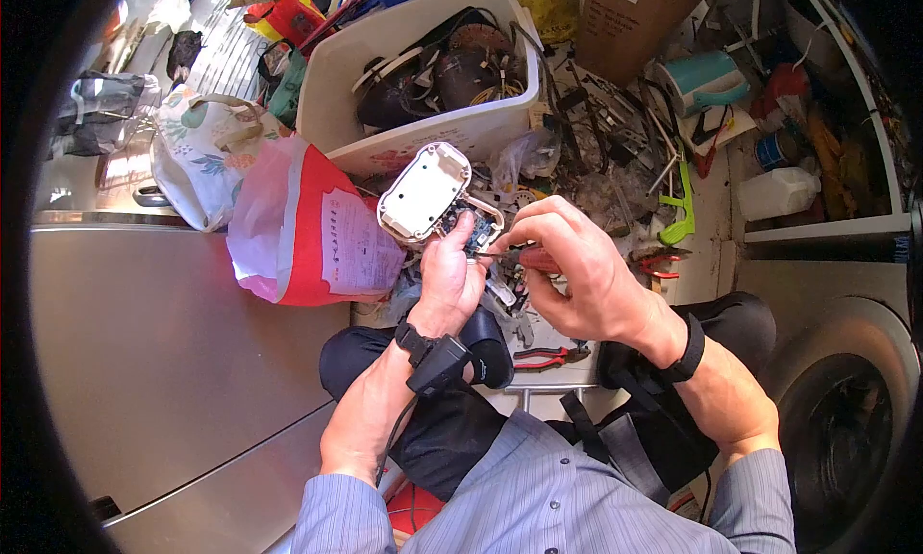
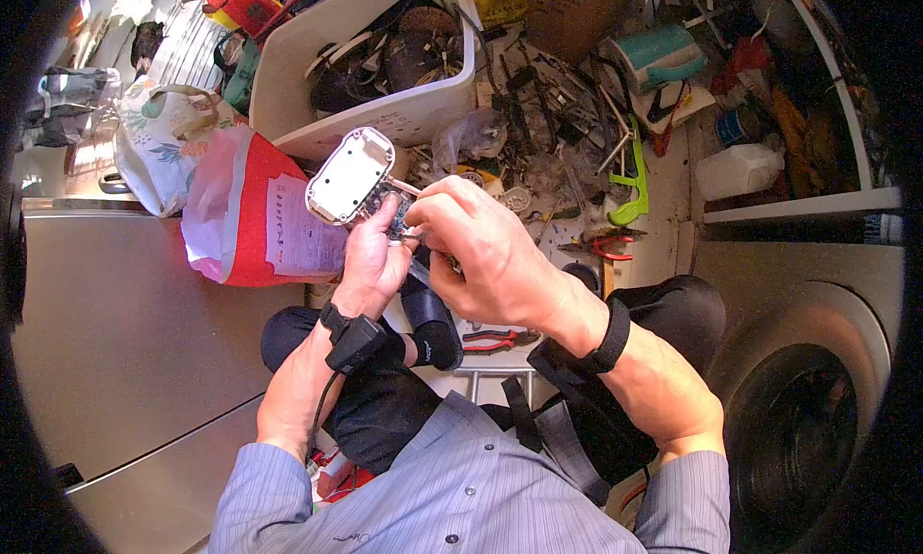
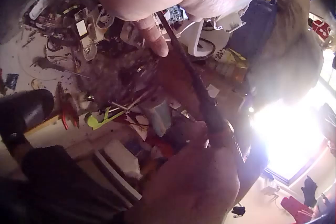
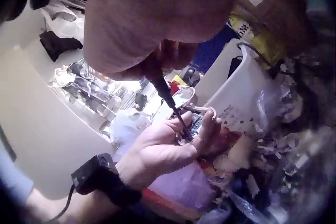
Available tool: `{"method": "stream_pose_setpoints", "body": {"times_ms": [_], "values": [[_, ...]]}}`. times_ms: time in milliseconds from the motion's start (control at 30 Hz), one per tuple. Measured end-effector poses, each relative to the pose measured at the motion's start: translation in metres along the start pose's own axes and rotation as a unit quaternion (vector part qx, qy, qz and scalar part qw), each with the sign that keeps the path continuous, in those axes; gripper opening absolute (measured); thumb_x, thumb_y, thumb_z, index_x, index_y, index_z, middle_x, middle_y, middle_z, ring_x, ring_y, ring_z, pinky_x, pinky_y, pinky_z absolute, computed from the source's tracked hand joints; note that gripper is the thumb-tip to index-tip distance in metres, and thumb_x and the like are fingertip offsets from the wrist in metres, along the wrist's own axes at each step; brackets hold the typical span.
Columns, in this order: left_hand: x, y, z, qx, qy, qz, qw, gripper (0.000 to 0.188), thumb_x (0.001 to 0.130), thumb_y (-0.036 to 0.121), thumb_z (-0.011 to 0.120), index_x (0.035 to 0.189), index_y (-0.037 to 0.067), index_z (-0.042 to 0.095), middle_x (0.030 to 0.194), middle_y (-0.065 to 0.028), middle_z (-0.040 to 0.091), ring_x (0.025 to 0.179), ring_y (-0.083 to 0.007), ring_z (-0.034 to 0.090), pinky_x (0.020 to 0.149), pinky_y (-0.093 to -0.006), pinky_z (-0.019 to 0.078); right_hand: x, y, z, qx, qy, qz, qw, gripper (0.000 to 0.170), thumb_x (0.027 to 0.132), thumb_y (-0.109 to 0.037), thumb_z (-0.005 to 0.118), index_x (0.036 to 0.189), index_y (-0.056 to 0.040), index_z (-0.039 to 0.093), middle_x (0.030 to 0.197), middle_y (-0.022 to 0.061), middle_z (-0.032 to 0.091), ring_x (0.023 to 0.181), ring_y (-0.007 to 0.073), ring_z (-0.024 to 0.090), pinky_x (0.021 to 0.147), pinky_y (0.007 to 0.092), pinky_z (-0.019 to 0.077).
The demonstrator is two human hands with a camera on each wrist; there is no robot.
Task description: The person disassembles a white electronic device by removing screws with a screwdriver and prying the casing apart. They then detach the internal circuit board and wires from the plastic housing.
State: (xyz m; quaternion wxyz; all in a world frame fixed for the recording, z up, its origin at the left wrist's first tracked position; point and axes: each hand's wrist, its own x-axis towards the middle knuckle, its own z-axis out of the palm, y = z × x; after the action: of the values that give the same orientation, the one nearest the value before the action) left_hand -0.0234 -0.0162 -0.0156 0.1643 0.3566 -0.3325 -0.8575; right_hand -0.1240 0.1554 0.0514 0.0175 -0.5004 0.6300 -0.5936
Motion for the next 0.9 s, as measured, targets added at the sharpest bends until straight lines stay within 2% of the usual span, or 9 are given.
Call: {"method": "stream_pose_setpoints", "body": {"times_ms": [100,233,300,433,500,633,700,833,900], "values": [[0.001,0.0,-0.001,-0.002,-0.011,-0.01,1.0,0.014,0.108,0.014,0.058,0.119,0.009,0.065,0.111,-0.0059,0.07,0.097,-0.0217,0.07,0.081,-0.0412,0.0602,0.0,0.002,-0.008,0.004,-0.043,0.047,0.998,0.025,0.083,0.003,0.068,0.106,-0.0007,0.06,0.094,0.0172,0.062,0.08,0.0387,0.065,0.07,0.0444,0.0543],[0.003,-0.001,-0.003,-0.001,-0.02,0.003,1.0,0.016,0.108,0.016,0.058,0.117,0.004,0.064,0.11,-0.0101,0.071,0.097,-0.0257,0.073,0.085,-0.0478,0.0653,-0.004,0.005,-0.008,-0.015,-0.071,0.082,0.994,0.03,0.078,0.007,0.065,0.107,0.0003,0.059,0.095,0.0178,0.061,0.084,0.0381,0.065,0.073,0.0442,0.0541],[0.004,-0.002,-0.004,-0.001,-0.021,0.002,1.0,0.016,0.108,0.016,0.058,0.117,0.004,0.064,0.11,-0.0102,0.071,0.097,-0.0258,0.073,0.085,-0.0485,0.0654,-0.003,0.007,-0.004,0.008,-0.022,0.034,0.999,0.025,0.083,0.004,0.068,0.106,-0.0006,0.06,0.093,0.0167,0.062,0.08,0.0376,0.066,0.069,0.0436,0.0542],[0.006,0.001,-0.006,-0.022,-0.011,0.0,1.0,0.015,0.108,0.015,0.058,0.117,0.004,0.064,0.11,-0.0099,0.071,0.097,-0.0257,0.072,0.085,-0.0497,0.0657,-0.003,0.006,-0.012,-0.017,-0.029,-0.024,0.999,0.022,0.086,0.003,0.068,0.106,-0.0013,0.06,0.092,0.0165,0.063,0.079,0.0381,0.067,0.066,0.0438,0.0539],[0.006,0.001,-0.006,-0.029,-0.011,-0.001,1.0,0.014,0.108,0.013,0.058,0.117,0.004,0.064,0.109,-0.0098,0.071,0.098,-0.026,0.072,0.085,-0.0498,0.0658,-0.007,0.0,-0.016,0.002,-0.102,0.074,0.992,0.026,0.083,0.006,0.066,0.107,-0.001,0.06,0.095,0.0176,0.062,0.083,0.0393,0.067,0.068,0.0449,0.0541],[0.006,0.006,-0.008,-0.053,-0.005,-0.038,0.998,0.017,0.099,0.003,0.054,0.114,-0.004,0.059,0.11,-0.018,0.068,0.1,-0.0341,0.071,0.09,-0.0535,0.0638,-0.01,0.003,-0.007,-0.021,-0.051,0.047,0.997,0.027,0.083,0.006,0.067,0.108,-0.0012,0.06,0.095,0.0174,0.062,0.084,0.0383,0.067,0.069,0.0455,0.0543],[0.007,0.007,-0.01,-0.075,-0.008,-0.058,0.995,0.019,0.096,0.0,0.052,0.113,-0.007,0.057,0.111,-0.0214,0.066,0.1,-0.0374,0.07,0.092,-0.055,0.0627,-0.009,0.001,-0.005,-0.026,0.001,0.008,1.0,0.023,0.088,0.001,0.069,0.108,-0.0027,0.061,0.092,0.016,0.062,0.077,0.0379,0.068,0.065,0.0445,0.0541],[0.009,0.007,-0.01,-0.095,-0.017,-0.05,0.994,0.021,0.092,-0.001,0.05,0.11,-0.012,0.053,0.111,-0.0251,0.063,0.1,-0.0414,0.069,0.095,-0.0566,0.0612,-0.007,-0.001,-0.012,-0.032,-0.018,-0.015,0.999,0.025,0.088,0.001,0.07,0.11,-0.0032,0.061,0.093,0.0164,0.063,0.077,0.0388,0.068,0.065,0.0451,0.0543],[0.009,0.006,-0.009,-0.093,-0.013,-0.046,0.995,0.02,0.093,-0.001,0.051,0.109,-0.012,0.053,0.11,-0.0246,0.063,0.1,-0.0412,0.07,0.095,-0.0561,0.0615,-0.01,-0.008,-0.013,-0.01,-0.086,0.09,0.992,0.03,0.084,0.006,0.069,0.111,-0.0023,0.061,0.095,0.0171,0.062,0.083,0.0389,0.067,0.07,0.0441,0.0553]]}}
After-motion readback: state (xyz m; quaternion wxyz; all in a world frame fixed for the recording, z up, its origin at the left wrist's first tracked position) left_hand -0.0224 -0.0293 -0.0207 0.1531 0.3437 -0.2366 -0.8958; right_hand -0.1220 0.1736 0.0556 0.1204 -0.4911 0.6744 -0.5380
